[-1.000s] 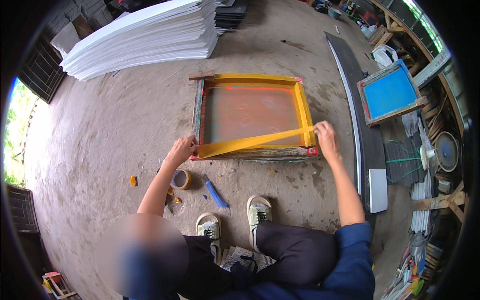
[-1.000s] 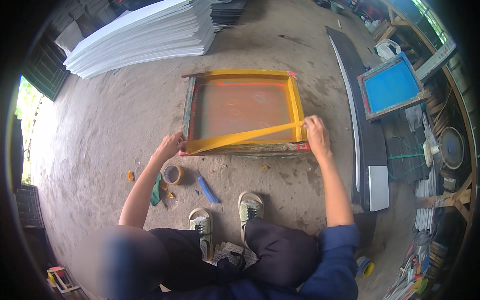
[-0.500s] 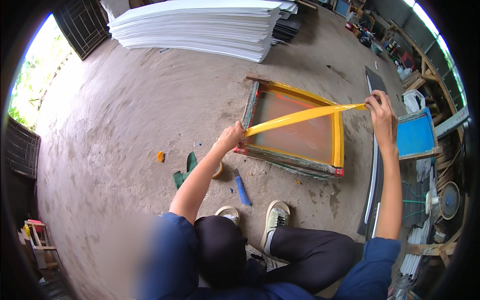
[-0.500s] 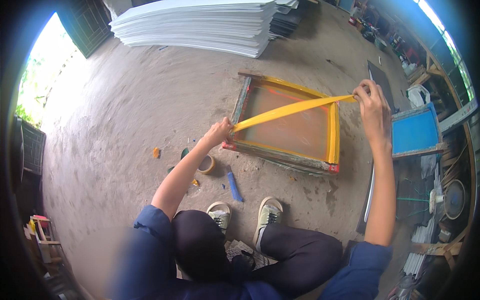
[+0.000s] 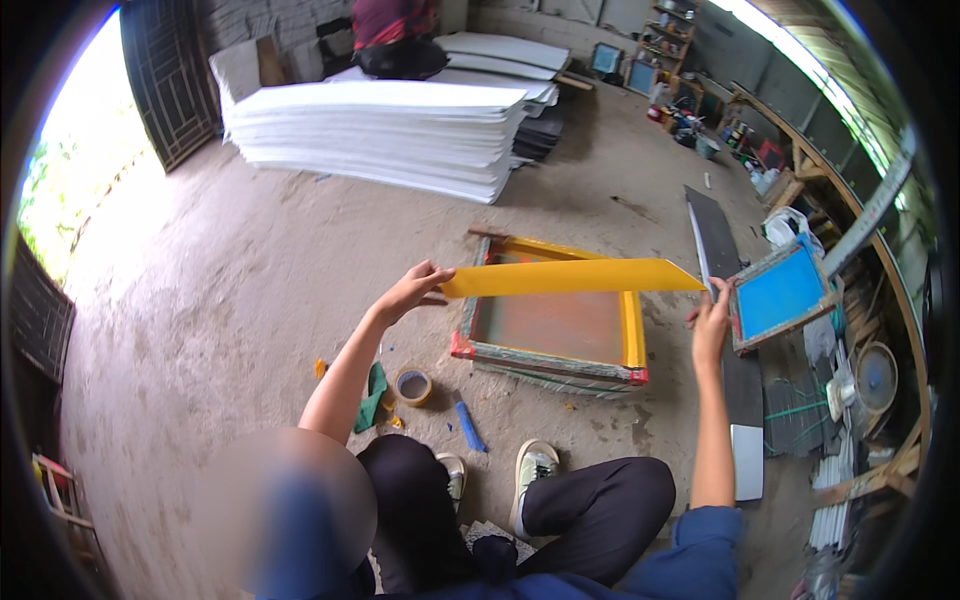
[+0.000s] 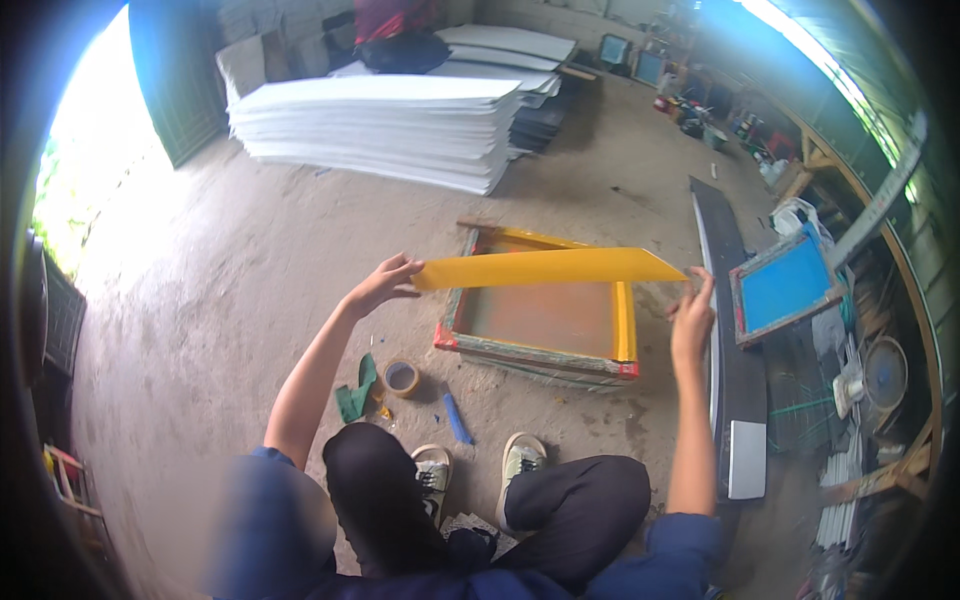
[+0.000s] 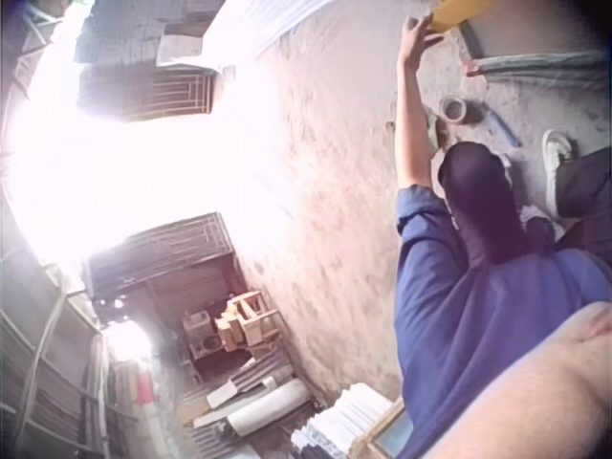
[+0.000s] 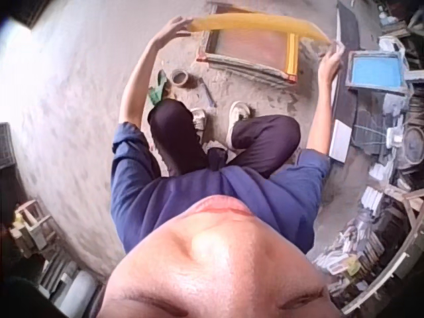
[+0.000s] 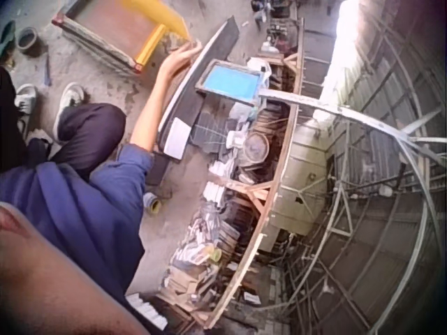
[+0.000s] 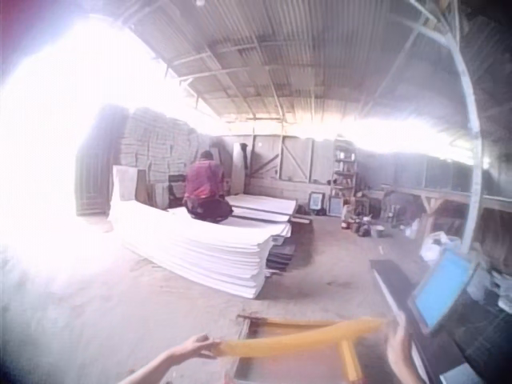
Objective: The person sits on the floor and applies yellow tape to the edges of a rectangular frame. They repeatedly measure, cut, and press tape along each side, smoothing it down to secure the frame's perimeter.
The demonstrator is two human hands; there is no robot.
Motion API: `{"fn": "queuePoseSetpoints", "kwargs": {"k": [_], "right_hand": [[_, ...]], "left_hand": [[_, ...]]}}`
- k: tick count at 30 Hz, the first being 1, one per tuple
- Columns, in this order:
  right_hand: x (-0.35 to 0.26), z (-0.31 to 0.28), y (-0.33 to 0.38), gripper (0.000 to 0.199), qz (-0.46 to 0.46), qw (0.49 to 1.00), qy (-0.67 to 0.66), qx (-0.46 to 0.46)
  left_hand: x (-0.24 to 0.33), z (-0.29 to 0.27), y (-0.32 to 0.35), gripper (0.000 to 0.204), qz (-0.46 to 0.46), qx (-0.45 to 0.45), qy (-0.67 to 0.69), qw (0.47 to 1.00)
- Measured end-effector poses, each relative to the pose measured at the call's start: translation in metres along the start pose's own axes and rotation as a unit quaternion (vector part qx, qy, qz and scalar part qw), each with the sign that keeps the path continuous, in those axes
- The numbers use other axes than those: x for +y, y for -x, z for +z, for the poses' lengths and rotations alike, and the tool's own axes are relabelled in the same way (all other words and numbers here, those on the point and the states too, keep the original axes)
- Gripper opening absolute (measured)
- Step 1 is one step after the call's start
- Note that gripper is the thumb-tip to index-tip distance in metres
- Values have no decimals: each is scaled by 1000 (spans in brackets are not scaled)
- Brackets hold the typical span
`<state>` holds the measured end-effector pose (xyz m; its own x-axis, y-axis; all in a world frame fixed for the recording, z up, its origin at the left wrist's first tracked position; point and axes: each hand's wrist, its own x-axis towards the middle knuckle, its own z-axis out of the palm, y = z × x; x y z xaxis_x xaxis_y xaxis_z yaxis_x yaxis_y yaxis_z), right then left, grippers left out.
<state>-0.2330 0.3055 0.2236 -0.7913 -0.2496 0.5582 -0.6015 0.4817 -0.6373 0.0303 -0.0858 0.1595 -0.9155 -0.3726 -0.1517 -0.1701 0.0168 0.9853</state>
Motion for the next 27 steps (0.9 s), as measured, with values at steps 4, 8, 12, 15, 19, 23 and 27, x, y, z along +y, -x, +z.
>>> {"fn": "queuePoseSetpoints", "kwargs": {"k": [4, 8, 12, 15, 19, 23, 27], "right_hand": [[14, -5, -2, 26, 71, 996, 48, 40], [27, 4, -14, 26, 71, 958, -276, 24], [16, -2, -16, 26, 125, 933, -337, 23], [26, -13, -11, 25, 160, 933, -320, 26], [4, -17, 5, 21, 164, 903, -394, 47], [7, -21, 6, 19, 127, 907, -400, 27], [10, -18, 3, 21, 110, 898, -425, 3]], "left_hand": [[18, 19, 19, 69, -112, -37, -27, 993], [18, 40, 21, 65, -145, -48, -32, 988], [14, 60, 19, 63, -156, -40, -31, 986], [14, 70, 15, 67, -165, -84, -59, 981], [9, 64, 15, 70, -171, -106, -73, 977], [8, 60, 15, 72, -180, -110, -86, 974], [9, 60, 19, 72, -185, -118, -91, 972]]}}
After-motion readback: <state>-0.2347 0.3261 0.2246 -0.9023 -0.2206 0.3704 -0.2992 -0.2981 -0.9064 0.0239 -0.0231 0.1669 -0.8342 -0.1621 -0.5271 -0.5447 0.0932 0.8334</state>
